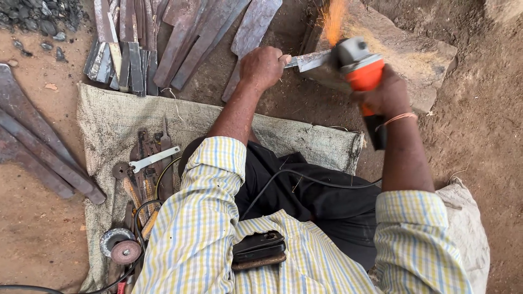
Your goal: Grinding and sharpening metal blades using an angle grinder.
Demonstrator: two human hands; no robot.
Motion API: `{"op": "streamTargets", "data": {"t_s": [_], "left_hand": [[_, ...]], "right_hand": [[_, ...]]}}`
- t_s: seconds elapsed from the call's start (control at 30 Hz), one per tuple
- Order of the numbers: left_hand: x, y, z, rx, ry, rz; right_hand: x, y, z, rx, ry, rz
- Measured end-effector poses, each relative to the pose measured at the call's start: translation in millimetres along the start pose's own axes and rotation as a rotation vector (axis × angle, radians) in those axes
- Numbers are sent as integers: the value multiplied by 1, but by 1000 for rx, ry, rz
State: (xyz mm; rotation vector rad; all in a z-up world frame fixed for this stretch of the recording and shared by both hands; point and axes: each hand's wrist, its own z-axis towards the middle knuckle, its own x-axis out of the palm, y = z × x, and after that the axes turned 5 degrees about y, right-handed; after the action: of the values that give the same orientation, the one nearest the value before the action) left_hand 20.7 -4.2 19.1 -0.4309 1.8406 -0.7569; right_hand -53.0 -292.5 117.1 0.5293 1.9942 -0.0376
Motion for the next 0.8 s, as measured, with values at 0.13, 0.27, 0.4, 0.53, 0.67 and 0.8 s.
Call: {"op": "streamTargets", "data": {"t_s": [0.13, 0.27, 0.4, 0.53, 0.67, 0.8], "left_hand": [[-2, -1, -1, -12, 12, 0], [-1, -2, -1, -9, 13, 15], [2, -1, 0, -19, 22, 27], [2, 0, 2, -4, 17, 42], [-2, -2, -1, -17, 18, 43], [0, -1, -1, -5, 2, 32]], "right_hand": [[-5, -9, 6, -30, -16, -16], [11, 28, -20, 5, 75, -116], [7, 38, -27, -19, 78, -108], [-7, -7, 14, 59, 31, 51], [-10, -6, 6, 8, -19, -63], [4, 25, -20, -48, 67, -128]]}}
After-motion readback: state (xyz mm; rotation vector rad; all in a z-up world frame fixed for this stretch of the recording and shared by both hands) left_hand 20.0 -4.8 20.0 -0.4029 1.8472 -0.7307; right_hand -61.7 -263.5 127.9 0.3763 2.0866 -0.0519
